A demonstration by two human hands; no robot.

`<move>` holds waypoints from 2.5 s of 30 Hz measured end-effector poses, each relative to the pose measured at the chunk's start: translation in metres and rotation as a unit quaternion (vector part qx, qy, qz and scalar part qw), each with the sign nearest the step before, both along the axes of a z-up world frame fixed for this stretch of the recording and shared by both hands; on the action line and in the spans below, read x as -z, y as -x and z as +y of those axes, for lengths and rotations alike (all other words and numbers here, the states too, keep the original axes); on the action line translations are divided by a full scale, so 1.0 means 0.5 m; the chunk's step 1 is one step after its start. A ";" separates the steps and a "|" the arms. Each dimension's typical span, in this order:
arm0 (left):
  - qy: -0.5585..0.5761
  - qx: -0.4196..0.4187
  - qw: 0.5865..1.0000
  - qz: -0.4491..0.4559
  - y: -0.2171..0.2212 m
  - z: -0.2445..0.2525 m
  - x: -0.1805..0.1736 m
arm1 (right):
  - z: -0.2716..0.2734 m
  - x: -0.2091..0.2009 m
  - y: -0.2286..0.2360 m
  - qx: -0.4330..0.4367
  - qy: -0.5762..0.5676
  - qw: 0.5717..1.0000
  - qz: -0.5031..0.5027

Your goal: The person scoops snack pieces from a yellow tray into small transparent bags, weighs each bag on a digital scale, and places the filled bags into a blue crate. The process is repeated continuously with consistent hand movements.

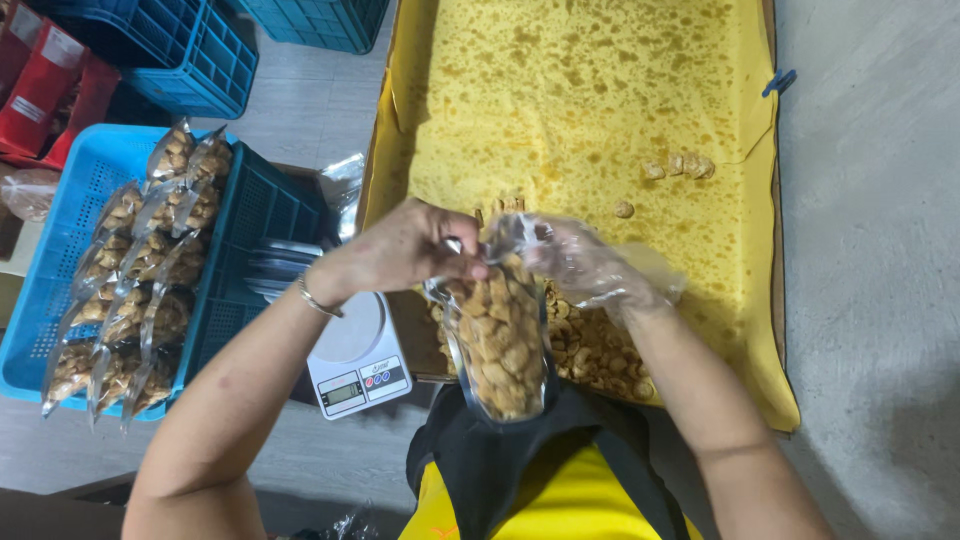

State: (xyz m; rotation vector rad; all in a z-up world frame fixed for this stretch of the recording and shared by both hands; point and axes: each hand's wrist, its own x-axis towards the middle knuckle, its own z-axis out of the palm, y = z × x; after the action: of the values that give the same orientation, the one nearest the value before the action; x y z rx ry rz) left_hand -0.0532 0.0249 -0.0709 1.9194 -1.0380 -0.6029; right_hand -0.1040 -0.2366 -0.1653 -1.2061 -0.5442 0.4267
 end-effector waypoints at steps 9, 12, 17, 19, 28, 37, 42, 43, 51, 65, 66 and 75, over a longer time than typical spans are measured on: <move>0.010 -0.098 0.991 0.088 0.069 0.004 0.017 | 0.055 -0.079 0.028 0.037 0.104 0.983 0.148; -0.053 -0.124 0.989 0.054 0.069 -0.003 0.025 | 0.047 -0.106 0.053 0.062 0.108 0.982 0.139; -0.023 -0.166 0.975 -0.144 0.101 -0.018 0.078 | 0.063 -0.086 0.063 0.103 0.188 0.958 0.190; -0.070 -0.198 0.965 -0.157 0.102 -0.023 0.089 | 0.066 -0.081 0.070 0.116 0.202 0.949 0.211; -0.093 -0.156 0.983 0.010 0.052 -0.027 0.039 | 0.016 -0.089 0.018 0.105 0.186 0.970 0.118; 0.026 -0.281 0.959 -0.022 0.119 -0.047 0.161 | 0.047 -0.075 0.037 0.128 0.275 0.930 0.207; 0.100 -0.197 0.970 -0.104 0.089 -0.006 0.125 | 0.023 -0.079 0.042 0.140 0.222 0.950 0.168; 0.127 -0.171 0.967 -0.139 0.085 0.002 0.112 | 0.021 -0.084 0.040 0.142 0.208 0.955 0.156; -0.051 -0.129 0.983 -0.117 0.040 -0.015 0.101 | 0.050 -0.096 0.042 0.146 0.237 0.952 0.126; -0.225 -0.100 0.968 -0.047 0.079 0.067 0.084 | 0.100 -0.013 0.035 0.069 0.124 0.986 0.087; -0.254 -0.120 0.959 -0.036 0.092 0.085 0.086 | 0.103 -0.008 0.035 0.072 0.122 0.986 0.087; -0.180 -0.306 0.930 -0.094 0.204 0.200 0.197 | 0.135 0.085 0.007 0.065 0.243 0.968 0.020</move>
State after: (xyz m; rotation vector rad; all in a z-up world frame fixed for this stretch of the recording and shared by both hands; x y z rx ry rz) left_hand -0.1550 0.1251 -0.1696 2.5053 -0.3946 -0.2568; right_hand -0.1077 -0.1693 -0.2079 -1.6905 -0.3299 0.4877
